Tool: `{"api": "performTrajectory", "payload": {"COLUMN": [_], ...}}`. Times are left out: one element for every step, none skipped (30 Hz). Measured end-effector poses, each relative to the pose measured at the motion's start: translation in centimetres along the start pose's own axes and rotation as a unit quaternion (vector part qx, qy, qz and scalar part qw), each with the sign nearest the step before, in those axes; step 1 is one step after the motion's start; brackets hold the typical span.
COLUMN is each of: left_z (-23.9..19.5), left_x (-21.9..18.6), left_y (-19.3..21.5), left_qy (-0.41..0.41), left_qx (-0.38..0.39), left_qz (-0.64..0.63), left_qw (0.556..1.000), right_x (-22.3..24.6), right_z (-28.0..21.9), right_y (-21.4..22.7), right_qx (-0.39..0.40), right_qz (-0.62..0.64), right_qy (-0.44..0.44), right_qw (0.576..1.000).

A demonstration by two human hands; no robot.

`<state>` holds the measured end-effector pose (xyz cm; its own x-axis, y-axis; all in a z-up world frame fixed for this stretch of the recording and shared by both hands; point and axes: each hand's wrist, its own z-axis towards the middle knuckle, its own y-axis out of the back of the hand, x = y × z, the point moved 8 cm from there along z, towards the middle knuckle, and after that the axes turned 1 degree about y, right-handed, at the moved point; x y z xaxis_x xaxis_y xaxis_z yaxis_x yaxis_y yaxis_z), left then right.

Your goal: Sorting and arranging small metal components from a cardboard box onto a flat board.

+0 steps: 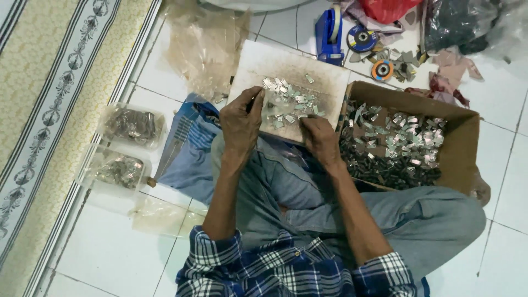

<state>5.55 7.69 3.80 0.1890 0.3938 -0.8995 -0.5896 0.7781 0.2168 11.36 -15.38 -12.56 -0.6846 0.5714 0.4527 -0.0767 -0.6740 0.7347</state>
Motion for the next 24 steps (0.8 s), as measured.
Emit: {"api": "performTrajectory", "payload": {"left_z": [0.1,0.0,-0.1,0.0,0.1,0.1,0.0,0.0,0.0,0.0,0.0,-0.1,-0.1,-0.2,-0.3,-0.3,-0.3,-0.3,-0.3,-0.3,-0.2,-0.2,-0.2,0.1], "left_x": [-0.1,-0.2,-0.2,-0.3,-0.3,-0.4,-0.5,-0.5,-0.2,0.2,0.5,0.6,0.7,0.9,0.8,0.9,1.0,1.0,1.2,1.3,1.4,1.8,2.2,1.4], "left_y": [0.1,0.1,0.1,0.1,0.0,0.1,0.0,0.0,-0.1,-0.1,-0.1,-0.1,-0.1,-0.2,-0.3,-0.4,-0.5,-0.6,-0.5,-0.4,-0.3,0.0,0.3,0.7], "left_qy": [0.004,0.009,0.008,0.006,0.003,0.001,0.002,0.005,0.003,0.007,0.011,0.01,0.021,0.03,0.029,0.037,0.044,0.044,0.049,0.054,0.052,0.069,0.086,0.084], "left_qx": [0.001,0.005,0.007,0.011,0.014,0.016,0.019,0.021,0.023,0.018,0.013,0.014,0.01,0.008,0.01,0.012,0.013,0.015,0.014,0.012,0.012,0.004,-0.003,-0.004], "left_qz": [-0.002,-0.004,-0.005,0.009,0.023,0.022,0.03,0.04,0.039,0.034,0.029,0.031,0.015,-0.001,0.002,-0.019,-0.04,-0.038,-0.03,-0.022,-0.018,-0.026,-0.033,-0.031], "left_qw": [1.0,1.0,1.0,1.0,1.0,1.0,0.999,0.999,0.999,0.999,0.999,0.999,1.0,1.0,1.0,0.999,0.998,0.998,0.998,0.998,0.998,0.997,0.996,0.996], "right_x": [0.0,-0.1,0.9,2.0,3.1,2.5,2.0,1.5,2.3,3.1,3.8,4.0,4.0,4.0,4.3,4.3,4.3,3.9,3.3,2.8,2.9,2.7,2.4,2.8], "right_z": [-0.3,-0.9,-0.9,-0.7,-0.6,-1.4,-2.2,-3.1,-2.9,-2.8,-2.8,-2.8,-2.9,-3.0,-3.2,-3.3,-3.4,-3.9,-4.4,-4.8,-4.8,-4.7,-4.6,-3.7], "right_y": [-0.6,-1.2,-0.7,0.0,0.6,0.0,-0.8,-1.6,-0.7,0.2,1.1,1.3,1.7,2.0,2.4,2.7,3.1,3.1,3.1,2.9,3.0,3.2,3.4,3.3], "right_qx": [0.036,0.072,0.07,0.06,0.05,0.048,0.057,0.066,0.065,0.061,0.056,0.055,0.05,0.044,0.042,0.045,0.047,0.046,0.048,0.049,0.047,0.035,0.023,0.021], "right_qz": [-0.069,-0.137,-0.138,-0.151,-0.163,-0.164,-0.181,-0.196,-0.197,-0.181,-0.165,-0.164,-0.15,-0.136,-0.135,-0.124,-0.114,-0.112,-0.093,-0.074,-0.07,-0.059,-0.047,-0.045], "right_qy": [0.046,0.09,0.088,0.094,0.099,0.098,0.104,0.11,0.109,0.099,0.089,0.088,0.079,0.069,0.067,0.057,0.047,0.045,0.036,0.028,0.028,0.0,-0.029,-0.028], "right_qw": [0.996,0.984,0.984,0.982,0.98,0.98,0.976,0.972,0.972,0.977,0.981,0.981,0.984,0.987,0.988,0.99,0.991,0.992,0.994,0.996,0.996,0.998,0.998,0.998]}}
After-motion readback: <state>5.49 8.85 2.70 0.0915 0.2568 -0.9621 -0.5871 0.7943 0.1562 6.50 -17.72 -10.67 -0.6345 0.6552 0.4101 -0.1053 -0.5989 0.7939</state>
